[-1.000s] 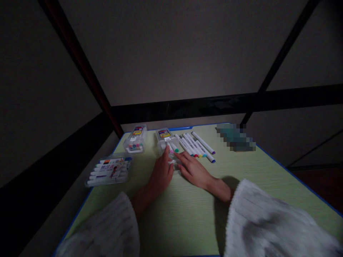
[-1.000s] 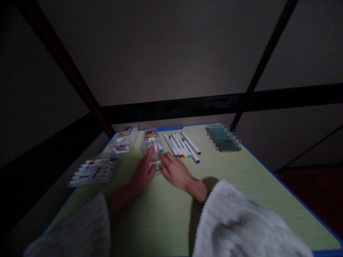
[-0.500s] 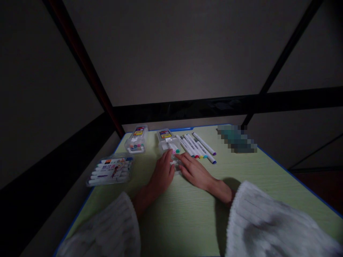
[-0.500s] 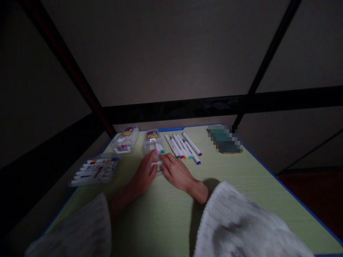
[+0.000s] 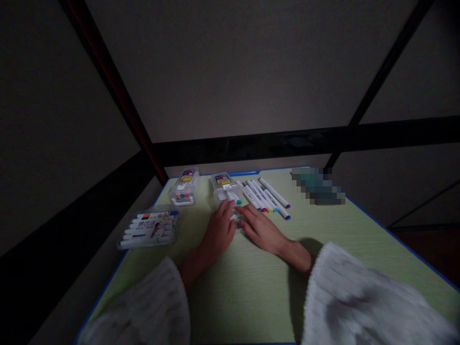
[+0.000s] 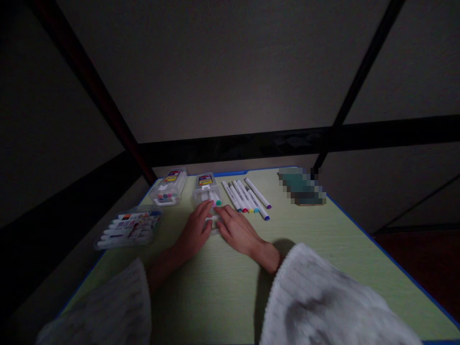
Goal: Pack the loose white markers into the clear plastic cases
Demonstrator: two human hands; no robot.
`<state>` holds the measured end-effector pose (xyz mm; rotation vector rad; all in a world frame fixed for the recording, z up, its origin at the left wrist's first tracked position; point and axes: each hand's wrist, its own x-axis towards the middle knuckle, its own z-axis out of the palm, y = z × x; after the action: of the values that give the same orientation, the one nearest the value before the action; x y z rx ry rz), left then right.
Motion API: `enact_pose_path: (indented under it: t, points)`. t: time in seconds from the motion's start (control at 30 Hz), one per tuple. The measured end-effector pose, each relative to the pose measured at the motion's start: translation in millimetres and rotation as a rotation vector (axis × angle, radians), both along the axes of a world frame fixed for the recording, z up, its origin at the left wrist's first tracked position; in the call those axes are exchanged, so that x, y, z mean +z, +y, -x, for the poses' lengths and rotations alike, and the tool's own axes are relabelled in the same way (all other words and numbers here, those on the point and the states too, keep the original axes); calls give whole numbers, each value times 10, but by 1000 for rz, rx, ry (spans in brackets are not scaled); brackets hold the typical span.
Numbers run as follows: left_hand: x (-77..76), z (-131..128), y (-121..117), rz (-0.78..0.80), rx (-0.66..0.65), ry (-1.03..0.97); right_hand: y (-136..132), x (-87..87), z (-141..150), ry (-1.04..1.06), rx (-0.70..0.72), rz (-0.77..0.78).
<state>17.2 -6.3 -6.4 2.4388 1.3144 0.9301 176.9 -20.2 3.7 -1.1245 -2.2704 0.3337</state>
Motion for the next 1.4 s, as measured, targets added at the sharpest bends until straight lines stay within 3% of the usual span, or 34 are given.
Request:
enact_pose_path:
  t: [0.83, 1.4]
  points:
    - [-90, 3, 36, -42, 23, -172, -4, -7, -10, -3, -23, -4]
    - [-13, 31, 8, -184, -5, -179, -41, 20, -14, -66, -106, -58]
